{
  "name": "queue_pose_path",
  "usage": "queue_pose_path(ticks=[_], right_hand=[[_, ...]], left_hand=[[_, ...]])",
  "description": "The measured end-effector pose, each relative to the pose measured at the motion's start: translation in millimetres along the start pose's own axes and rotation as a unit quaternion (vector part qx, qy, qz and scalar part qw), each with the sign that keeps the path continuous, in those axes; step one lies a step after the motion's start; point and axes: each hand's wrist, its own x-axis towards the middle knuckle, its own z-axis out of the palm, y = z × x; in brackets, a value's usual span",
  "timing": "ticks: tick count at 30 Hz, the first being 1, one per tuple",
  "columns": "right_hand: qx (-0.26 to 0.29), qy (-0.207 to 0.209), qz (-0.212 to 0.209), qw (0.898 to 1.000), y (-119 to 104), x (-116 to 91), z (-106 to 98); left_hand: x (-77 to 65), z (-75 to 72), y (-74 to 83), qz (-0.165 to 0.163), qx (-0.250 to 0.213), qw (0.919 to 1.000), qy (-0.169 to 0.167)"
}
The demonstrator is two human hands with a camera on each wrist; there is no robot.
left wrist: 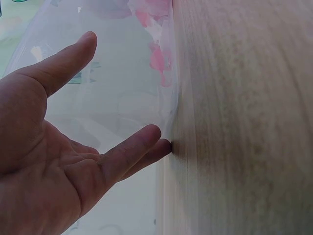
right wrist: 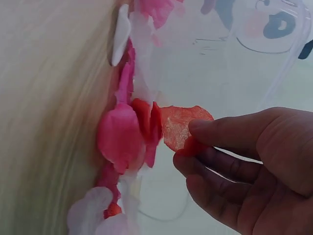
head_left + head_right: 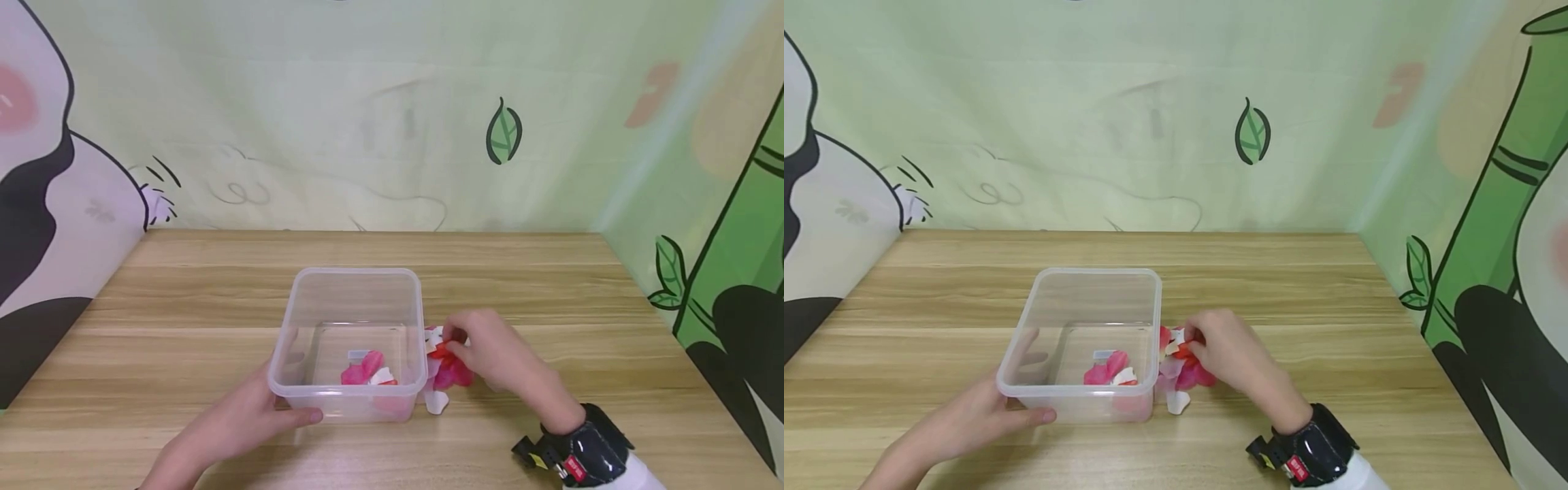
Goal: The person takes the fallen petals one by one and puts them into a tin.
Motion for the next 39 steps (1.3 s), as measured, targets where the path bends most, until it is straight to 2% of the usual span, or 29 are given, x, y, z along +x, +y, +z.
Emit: queue_pose_path(ticks=[7, 11, 15, 19, 25, 32, 39], right_hand=[[0.010, 0.016, -0.018, 1.000, -2, -2, -9], [0.025, 0.031, -0.014, 0.999, -5, -4, -14], [0.031, 0.057, -0.020, 0.998, -8, -6, -18], [0.023, 0.103, -0.043, 0.993, -12, -8, -20], [0.025, 0.179, -0.072, 0.981, -18, -12, -24], [0.030, 0.247, -0.117, 0.962, -28, -16, -28], [0.056, 0.285, -0.188, 0.938, -38, -17, -27]], left_hand=[[0.8, 0.1, -0.7, 0.004, -0.010, 0.9999, -0.002], [0.7, 0.5, -2.1, 0.009, -0.011, 0.9999, 0.000], [0.7, 0.5, -2.3, 0.012, -0.001, 0.9999, 0.005], [0.2, 1.1, -1.4, 0.010, -0.006, 0.9999, 0.001], [0.1, 1.1, -1.0, 0.005, 0.001, 1.0000, 0.004], [0.9, 1.5, -2.8, 0.016, -0.004, 0.9999, 0.002], [1.2, 1.5, -3.5, 0.018, -0.011, 0.9998, -0.001]])
